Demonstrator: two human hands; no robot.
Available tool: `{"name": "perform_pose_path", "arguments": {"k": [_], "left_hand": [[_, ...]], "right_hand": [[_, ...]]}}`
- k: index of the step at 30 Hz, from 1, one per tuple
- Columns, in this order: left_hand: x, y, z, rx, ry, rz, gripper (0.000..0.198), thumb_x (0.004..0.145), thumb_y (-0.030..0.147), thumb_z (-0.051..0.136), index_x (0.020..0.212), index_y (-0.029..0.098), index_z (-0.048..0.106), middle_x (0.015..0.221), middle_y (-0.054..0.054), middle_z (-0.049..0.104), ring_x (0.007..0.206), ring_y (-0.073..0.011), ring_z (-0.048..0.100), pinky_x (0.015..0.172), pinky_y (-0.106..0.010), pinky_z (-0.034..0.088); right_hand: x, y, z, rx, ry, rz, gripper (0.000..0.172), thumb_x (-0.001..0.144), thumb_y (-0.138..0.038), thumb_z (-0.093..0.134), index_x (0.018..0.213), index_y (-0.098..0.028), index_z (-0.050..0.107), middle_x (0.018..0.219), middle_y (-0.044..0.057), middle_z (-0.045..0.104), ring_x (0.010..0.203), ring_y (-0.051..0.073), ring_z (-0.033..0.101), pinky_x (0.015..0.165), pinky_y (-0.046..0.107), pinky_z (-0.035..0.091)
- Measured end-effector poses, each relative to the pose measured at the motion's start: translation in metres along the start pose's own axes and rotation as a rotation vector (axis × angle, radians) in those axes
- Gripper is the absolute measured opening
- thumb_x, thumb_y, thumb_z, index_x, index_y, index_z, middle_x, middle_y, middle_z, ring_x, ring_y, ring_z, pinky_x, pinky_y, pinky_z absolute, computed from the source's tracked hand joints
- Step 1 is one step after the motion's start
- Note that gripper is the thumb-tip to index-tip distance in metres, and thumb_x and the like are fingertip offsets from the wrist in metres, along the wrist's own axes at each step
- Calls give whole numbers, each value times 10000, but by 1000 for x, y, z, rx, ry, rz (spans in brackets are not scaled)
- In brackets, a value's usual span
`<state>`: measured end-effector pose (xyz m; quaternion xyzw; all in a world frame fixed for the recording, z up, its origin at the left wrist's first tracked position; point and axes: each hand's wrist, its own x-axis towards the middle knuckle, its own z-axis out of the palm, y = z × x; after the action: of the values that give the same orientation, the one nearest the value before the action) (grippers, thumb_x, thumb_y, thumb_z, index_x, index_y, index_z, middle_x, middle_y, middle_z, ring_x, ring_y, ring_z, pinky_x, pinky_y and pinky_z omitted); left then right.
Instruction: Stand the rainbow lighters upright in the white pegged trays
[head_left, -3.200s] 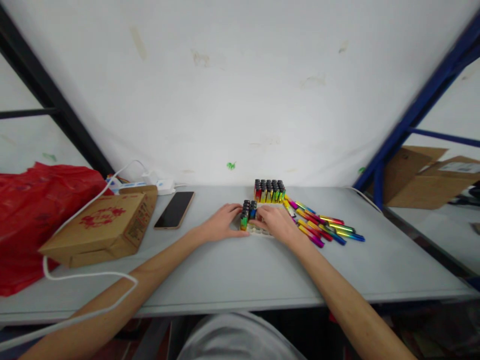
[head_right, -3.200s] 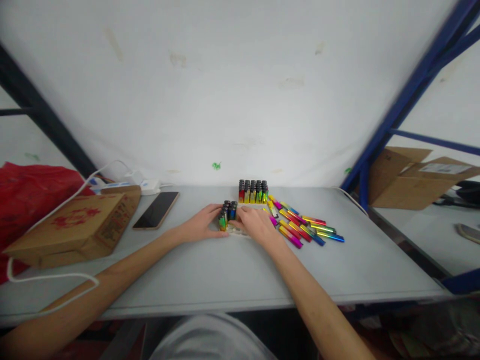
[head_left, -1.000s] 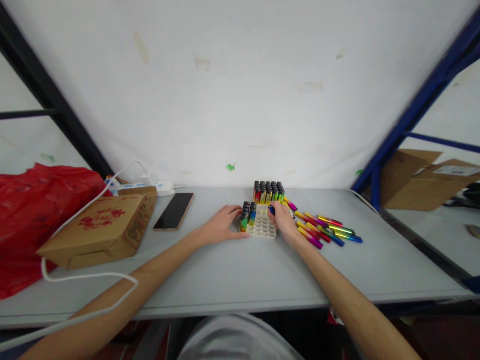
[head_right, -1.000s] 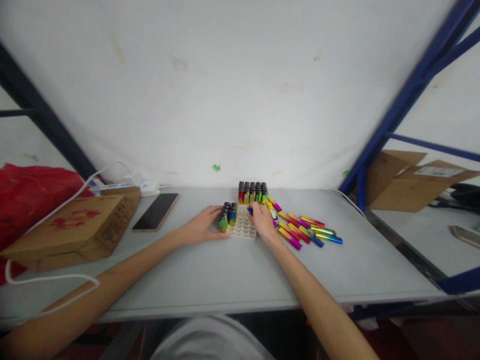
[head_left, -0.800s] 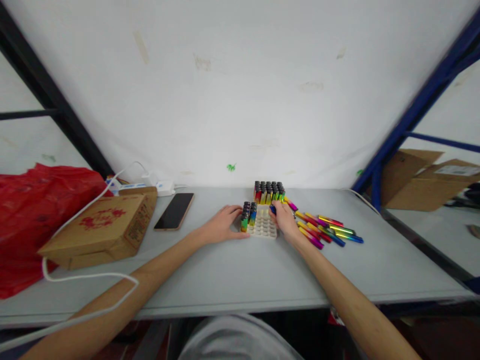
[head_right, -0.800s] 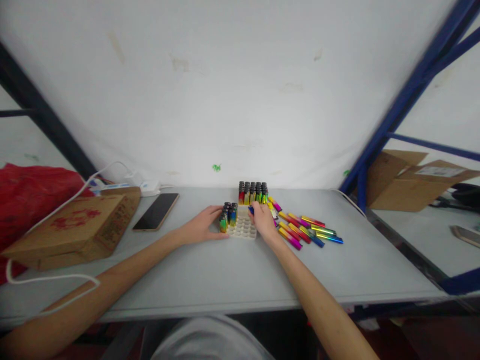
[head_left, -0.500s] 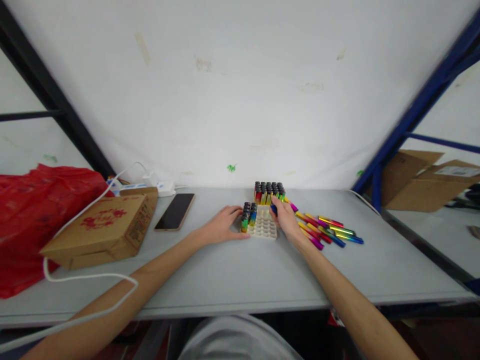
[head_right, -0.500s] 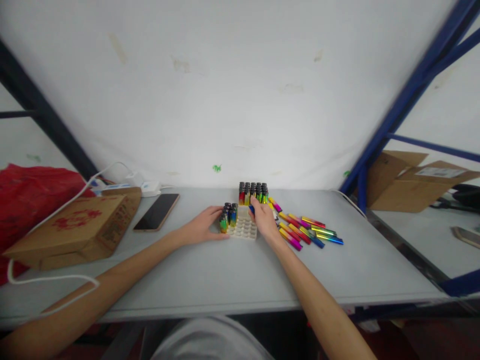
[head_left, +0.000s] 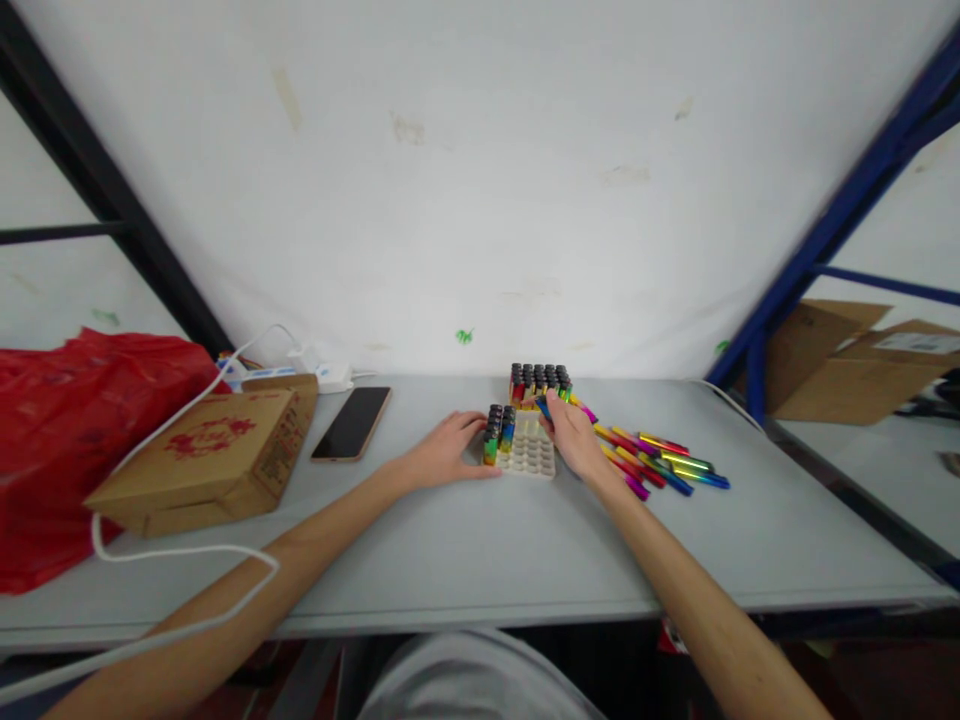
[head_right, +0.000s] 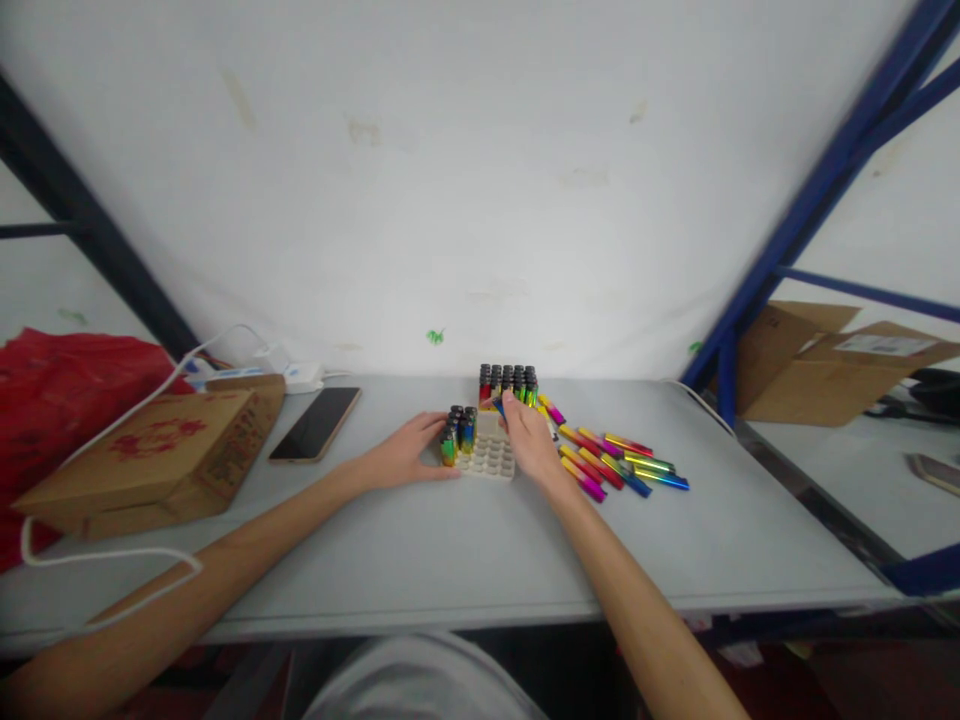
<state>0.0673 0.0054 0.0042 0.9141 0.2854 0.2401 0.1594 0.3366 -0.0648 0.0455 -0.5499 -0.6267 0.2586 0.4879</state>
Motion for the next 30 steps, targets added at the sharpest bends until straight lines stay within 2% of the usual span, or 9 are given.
{"name": "perform_pose_path", "arguments": {"k": [6,9,14,21,26,30], "left_hand": [[0,2,-1,-8,6,6,829,875,739,934,1491,217,742,1556,-192,736,1443,-431,692,1301,-565,533],[-1,2,-1,-15,4,8,826,876,732,940,1493,221,742,1555,-188,736,1453,-431,685,1305,-569,527],[-1,1,0,-14,6,8,809,876,731,943,1477,224,752,1546,-188,741,1458,-435,680,1302,-573,528],[-1,1,0,-1,4,16,836,886,744,933,1507,221,733,1544,-186,739,1450,-427,690,1303,-565,523],[0,1,0,7,-3,15,827,885,732,942,1495,212,737,1545,-188,735,1452,-428,687,1311,-558,516],[0,0,1,3,-7,11,831,882,729,944,1490,200,741,1544,-195,736,1453,-437,683,1311,-568,514]], "right_hand": [[-6,-9,-8,-218,-7,-307,557,1163,-731,415,1031,-261,684,930,91,730,928,287,707,884,403,569],[-8,-10,-8,-244,-14,-409,472,1149,-673,509,1008,-258,683,1008,110,741,963,285,709,912,407,579],[-12,-10,-6,-259,-131,-306,401,1149,-637,530,997,-281,637,790,30,719,739,251,681,753,359,523],[-14,3,5,-236,-238,-298,439,1183,-685,455,1069,-289,604,830,52,798,752,272,747,736,361,499],[-13,11,5,-341,-286,-348,337,1189,-578,532,1040,-285,609,800,43,779,702,263,716,675,336,438],[-11,13,3,-327,-298,-361,287,1203,-512,562,1040,-280,610,804,33,779,716,250,728,683,317,443]]}}
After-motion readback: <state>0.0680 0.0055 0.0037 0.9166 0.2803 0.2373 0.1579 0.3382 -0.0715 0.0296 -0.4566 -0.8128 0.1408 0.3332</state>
